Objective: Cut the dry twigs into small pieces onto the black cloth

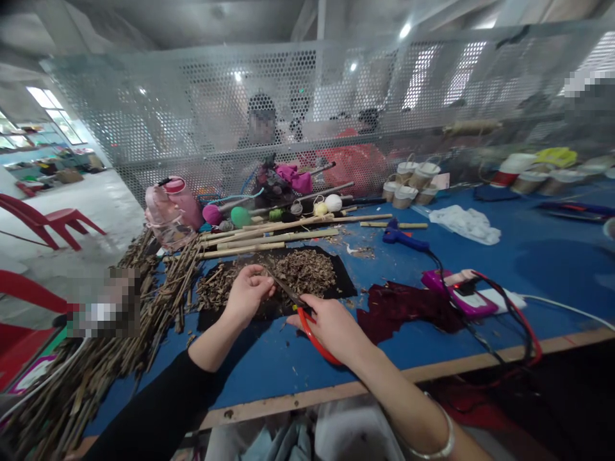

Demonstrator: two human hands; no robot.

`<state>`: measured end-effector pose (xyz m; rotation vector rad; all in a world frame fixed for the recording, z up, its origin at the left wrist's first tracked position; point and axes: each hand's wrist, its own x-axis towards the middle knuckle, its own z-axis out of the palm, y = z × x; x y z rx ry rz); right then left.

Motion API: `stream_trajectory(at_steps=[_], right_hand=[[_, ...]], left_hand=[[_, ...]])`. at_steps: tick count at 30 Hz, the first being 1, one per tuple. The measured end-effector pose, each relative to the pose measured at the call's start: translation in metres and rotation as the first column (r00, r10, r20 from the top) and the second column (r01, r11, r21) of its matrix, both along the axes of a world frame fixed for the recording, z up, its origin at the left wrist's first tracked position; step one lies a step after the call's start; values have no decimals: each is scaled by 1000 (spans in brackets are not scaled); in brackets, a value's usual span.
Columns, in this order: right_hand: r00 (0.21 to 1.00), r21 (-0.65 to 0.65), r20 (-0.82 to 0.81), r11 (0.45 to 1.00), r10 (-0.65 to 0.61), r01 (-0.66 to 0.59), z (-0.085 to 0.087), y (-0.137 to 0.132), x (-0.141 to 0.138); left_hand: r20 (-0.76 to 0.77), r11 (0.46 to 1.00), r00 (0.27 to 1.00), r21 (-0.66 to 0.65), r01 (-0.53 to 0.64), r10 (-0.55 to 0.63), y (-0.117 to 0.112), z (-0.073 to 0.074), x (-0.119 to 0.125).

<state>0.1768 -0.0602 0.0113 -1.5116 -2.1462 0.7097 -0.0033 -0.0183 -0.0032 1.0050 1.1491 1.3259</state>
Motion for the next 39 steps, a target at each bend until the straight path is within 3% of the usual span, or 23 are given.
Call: stream_trajectory(at_steps=[2, 4, 8, 10, 13, 18, 21, 24, 26, 29, 31, 32, 33, 35, 39], right_hand=[[999, -36, -31, 999, -15, 14, 3, 1, 5], [999, -56, -27, 998, -27, 25, 7, 1, 11], [998, -43, 22, 998, -53, 53, 15, 2, 24], [997, -31, 20, 996, -81, 81, 14, 4, 29], [995, -18, -21, 995, -101, 101, 11, 6, 36], [990, 6, -84, 994, -112, 113, 5, 7, 42], [986, 7, -97, 990, -136, 138, 0, 7, 44], [985, -1, -107, 991, -133, 134, -6, 7, 45], [985, -13, -114, 991, -131, 130, -7, 7, 45], [985, -34, -98, 990, -140, 138, -5, 7, 44], [990, -47, -49, 990, -135, 133, -1, 5, 42], [991, -51, -15, 990, -131, 130, 0, 5, 40], [992, -52, 21, 991, -125, 126, 2, 4, 38], [991, -37, 72, 993, -110, 112, 5, 2, 33], [997, 9, 82, 1000, -16, 15, 5, -2, 23]], left_hand=[[-193, 999, 981, -22, -24, 19, 4, -2, -6], [-441, 999, 897, -3, -43, 37, 7, -1, -13], [-788, 972, 573, 224, -75, 226, 3, 6, -21], [-864, 966, 438, 251, -55, 249, -4, 10, -18], [-928, 978, 326, 203, 40, 180, -17, 10, -3], [-971, 940, 220, 157, 304, 91, -26, 2, 28], [-981, 939, 191, 96, 329, 33, -23, -1, 37], [-973, 944, 229, 59, 325, -19, -19, -2, 34], [-940, 945, 340, 117, 306, 7, -16, -2, 28], [-767, 976, 641, 164, 144, 34, -6, -1, 17], [-502, 1000, 865, 22, 8, 4, 0, 1, 12], [-338, 997, 941, -70, -28, 2, 3, 2, 10], [-179, 988, 984, -148, -40, 13, 5, 3, 9], [53, 973, 998, -229, -32, 45, 7, 6, 9], [219, 964, 975, -266, 27, 33, 1, 10, 12]])
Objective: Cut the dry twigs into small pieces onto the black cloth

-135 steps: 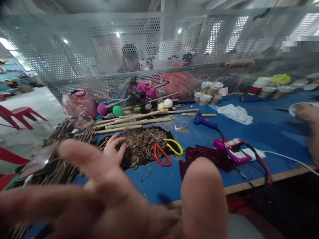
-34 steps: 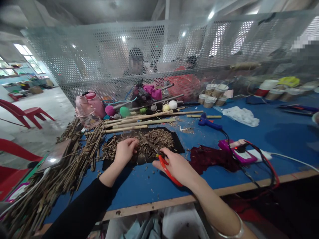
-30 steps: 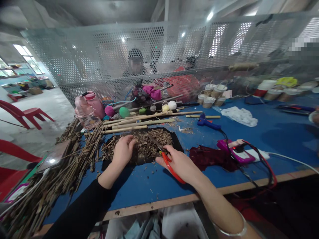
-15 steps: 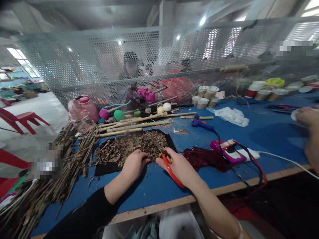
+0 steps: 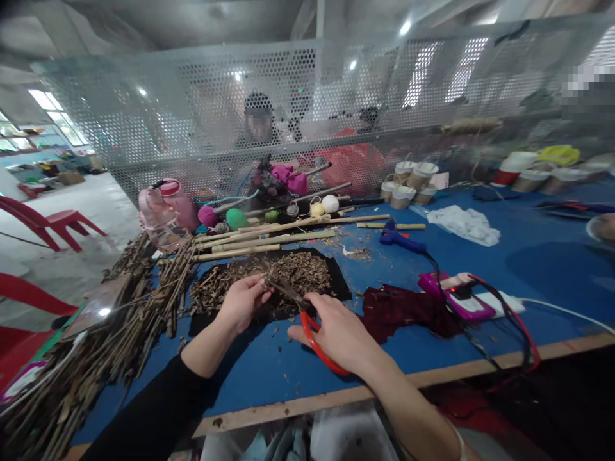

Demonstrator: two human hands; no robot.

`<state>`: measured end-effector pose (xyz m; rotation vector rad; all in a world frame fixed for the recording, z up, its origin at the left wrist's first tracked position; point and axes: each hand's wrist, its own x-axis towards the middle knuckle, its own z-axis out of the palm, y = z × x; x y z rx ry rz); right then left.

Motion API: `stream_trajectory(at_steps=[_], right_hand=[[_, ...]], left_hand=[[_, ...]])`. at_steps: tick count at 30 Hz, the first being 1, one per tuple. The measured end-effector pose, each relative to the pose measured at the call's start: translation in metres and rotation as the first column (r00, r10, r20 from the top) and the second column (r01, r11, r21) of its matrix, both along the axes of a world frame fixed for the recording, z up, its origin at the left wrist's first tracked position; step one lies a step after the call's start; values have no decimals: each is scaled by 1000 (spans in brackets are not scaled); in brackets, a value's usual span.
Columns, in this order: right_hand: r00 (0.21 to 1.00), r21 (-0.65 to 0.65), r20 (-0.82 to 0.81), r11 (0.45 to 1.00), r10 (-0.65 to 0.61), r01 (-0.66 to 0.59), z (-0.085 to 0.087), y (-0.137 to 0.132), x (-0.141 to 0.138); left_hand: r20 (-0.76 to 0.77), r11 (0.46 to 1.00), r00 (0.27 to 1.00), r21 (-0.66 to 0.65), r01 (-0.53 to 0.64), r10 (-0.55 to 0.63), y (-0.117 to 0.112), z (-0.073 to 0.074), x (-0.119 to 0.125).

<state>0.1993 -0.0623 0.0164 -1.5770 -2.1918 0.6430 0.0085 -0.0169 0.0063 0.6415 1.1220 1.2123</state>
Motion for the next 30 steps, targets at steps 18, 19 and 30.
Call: stream_trajectory(at_steps=[18, 19, 30], right_hand=[[999, -19, -11, 999, 49, -50, -4, 7, -14], [998, -32, -35, 998, 55, -56, -5, 9, -12], [962, -76, -238, 984, 136, -158, 24, 16, -1]], left_hand=[[-135, 999, 990, 10, 30, -29, 2, -10, -3], [-198, 999, 980, 44, 27, -18, 4, -13, -5], [-939, 934, 267, 279, 224, 216, 2, 2, -35]])
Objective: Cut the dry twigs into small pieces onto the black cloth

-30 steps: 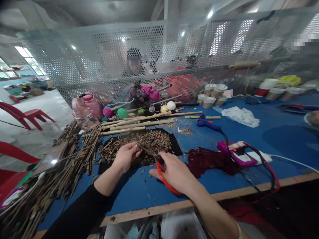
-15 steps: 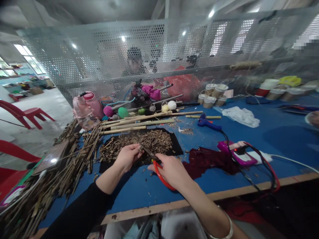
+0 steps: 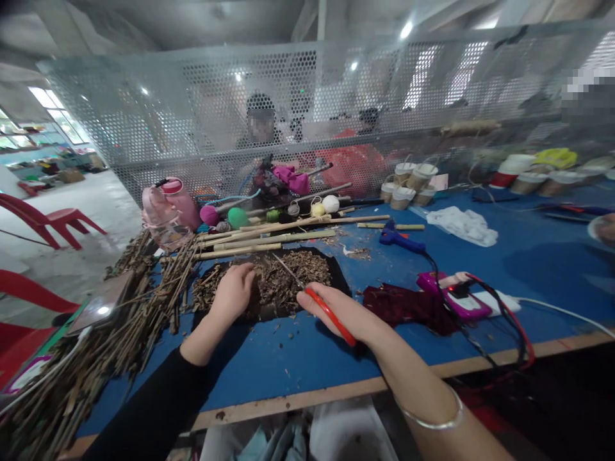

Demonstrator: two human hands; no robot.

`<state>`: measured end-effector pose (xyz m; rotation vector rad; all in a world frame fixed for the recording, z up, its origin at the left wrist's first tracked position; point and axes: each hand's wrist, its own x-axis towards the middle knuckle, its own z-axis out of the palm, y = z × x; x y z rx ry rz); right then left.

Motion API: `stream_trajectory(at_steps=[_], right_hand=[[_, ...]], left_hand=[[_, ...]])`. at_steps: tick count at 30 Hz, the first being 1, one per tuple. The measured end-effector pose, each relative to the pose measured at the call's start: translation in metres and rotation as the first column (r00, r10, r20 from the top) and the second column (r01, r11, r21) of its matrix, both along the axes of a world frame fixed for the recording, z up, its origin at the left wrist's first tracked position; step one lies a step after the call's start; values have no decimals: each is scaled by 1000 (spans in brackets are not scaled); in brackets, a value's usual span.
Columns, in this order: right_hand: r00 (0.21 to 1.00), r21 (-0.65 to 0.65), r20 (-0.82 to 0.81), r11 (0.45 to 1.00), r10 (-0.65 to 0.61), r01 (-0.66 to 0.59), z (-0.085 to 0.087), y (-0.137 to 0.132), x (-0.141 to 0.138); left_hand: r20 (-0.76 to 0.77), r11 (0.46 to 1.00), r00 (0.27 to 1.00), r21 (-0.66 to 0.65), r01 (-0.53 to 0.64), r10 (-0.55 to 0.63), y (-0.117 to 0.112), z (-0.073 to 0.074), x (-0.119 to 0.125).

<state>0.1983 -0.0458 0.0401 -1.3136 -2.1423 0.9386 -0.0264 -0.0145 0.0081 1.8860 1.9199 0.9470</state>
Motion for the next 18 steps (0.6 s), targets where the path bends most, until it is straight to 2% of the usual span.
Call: stream_trajectory(at_steps=[2, 5, 7, 11, 15, 18], right_hand=[[998, -8, -28, 999, -49, 48, 7, -1, -1], [996, 5, -14, 996, -88, 88, 7, -2, 1], [996, 20, 27, 996, -88, 88, 0, -2, 5], [993, 23, 66, 995, -101, 99, -12, -3, 14], [989, 22, 96, 994, -110, 108, -16, -5, 20], [991, 28, 100, 995, -94, 91, -19, -7, 20]], left_hand=[[-148, 997, 989, -76, 9, -21, -5, 3, 1], [-242, 972, 961, -223, 79, -134, -10, 1, 5], [-249, 975, 959, -205, 88, -139, -13, 0, 10], [-262, 996, 962, -67, 56, -72, -20, 3, 21], [-316, 973, 929, -184, 139, -193, -28, 4, 30], [-297, 962, 928, -220, 162, -224, -29, -2, 33]])
